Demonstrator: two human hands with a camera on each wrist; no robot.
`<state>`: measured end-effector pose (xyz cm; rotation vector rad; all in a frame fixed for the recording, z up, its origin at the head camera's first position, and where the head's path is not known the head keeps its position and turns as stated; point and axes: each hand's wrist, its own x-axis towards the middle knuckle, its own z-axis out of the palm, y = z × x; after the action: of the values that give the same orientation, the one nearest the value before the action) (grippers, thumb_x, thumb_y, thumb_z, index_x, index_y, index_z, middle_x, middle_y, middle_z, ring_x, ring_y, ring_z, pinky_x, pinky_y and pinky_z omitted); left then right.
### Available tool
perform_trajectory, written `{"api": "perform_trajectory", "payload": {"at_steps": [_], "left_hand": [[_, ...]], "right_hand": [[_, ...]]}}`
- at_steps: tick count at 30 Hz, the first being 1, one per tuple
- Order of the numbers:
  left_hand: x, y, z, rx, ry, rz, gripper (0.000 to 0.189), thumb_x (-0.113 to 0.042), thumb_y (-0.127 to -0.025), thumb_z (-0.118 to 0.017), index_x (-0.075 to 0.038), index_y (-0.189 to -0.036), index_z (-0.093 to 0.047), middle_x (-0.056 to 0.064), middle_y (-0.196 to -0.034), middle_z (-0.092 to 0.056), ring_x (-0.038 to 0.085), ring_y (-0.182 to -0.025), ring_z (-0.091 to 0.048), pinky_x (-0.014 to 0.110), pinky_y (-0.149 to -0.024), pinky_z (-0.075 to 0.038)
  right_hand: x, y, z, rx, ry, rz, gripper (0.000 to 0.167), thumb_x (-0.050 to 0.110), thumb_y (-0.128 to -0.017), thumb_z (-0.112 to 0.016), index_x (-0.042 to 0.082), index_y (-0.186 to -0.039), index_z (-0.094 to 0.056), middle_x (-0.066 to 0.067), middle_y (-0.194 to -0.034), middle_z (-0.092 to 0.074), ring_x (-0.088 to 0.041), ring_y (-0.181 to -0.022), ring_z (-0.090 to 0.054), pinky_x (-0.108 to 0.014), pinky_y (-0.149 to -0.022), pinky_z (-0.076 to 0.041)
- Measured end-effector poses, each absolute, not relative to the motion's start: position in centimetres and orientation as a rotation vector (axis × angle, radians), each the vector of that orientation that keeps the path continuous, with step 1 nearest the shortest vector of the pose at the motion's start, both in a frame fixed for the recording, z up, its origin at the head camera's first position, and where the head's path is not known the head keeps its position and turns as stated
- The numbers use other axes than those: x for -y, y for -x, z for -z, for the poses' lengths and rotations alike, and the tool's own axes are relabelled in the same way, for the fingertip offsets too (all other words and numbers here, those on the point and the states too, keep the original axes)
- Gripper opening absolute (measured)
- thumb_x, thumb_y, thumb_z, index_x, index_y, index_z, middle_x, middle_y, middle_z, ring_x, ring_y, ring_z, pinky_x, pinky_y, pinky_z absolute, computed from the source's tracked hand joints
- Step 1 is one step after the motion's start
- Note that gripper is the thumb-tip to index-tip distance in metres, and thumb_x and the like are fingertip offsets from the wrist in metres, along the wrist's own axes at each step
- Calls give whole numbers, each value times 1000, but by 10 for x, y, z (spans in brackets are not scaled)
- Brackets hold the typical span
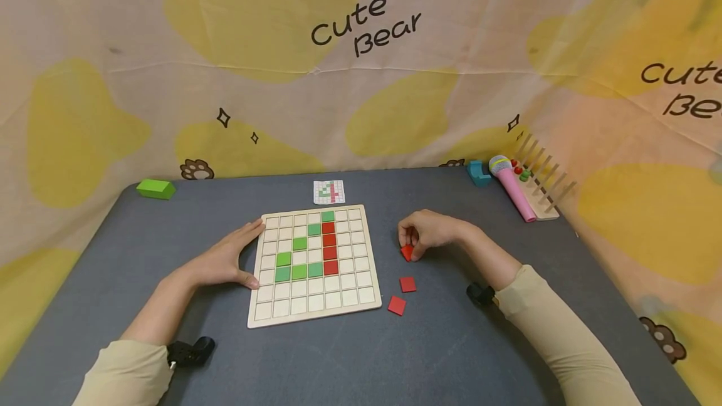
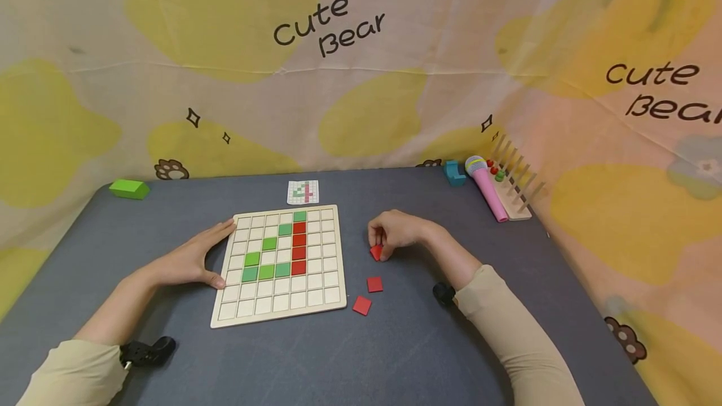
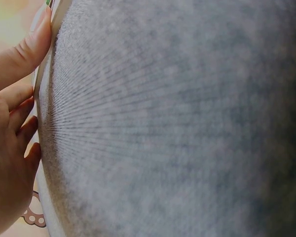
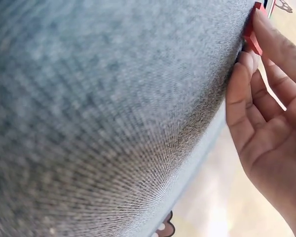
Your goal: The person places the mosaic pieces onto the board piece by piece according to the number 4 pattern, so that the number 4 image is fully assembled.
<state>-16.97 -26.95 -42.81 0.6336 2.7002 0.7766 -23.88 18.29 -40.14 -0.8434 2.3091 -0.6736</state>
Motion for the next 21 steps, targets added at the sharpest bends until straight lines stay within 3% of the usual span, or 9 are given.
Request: {"api": "perform_trajectory", "payload": {"at_steps": [7,21], "left_hand": [[270,171,430,-2698,-640,-784,125,-44,-60,-90,3,-155,-23,26,-164,-16,54,-148,-15,71,-112,-19],[270,169,428,-2701,-637,-779,124,-43,-61,-90,3,-155,-24,27,-164,-17,54,-148,-15,71,-113,-18]], "right_hand": [[-181,238,397,-2312,814,749,13,6,-80,-78,11,-89,-70,-2,-81,-69,-10,-73,-60,-25,-68,-51],[-165,233,386,-2307,859,860,17,7,-83,-74,16,-98,-74,-1,-84,-70,-11,-75,-62,-26,-68,-53]]}}
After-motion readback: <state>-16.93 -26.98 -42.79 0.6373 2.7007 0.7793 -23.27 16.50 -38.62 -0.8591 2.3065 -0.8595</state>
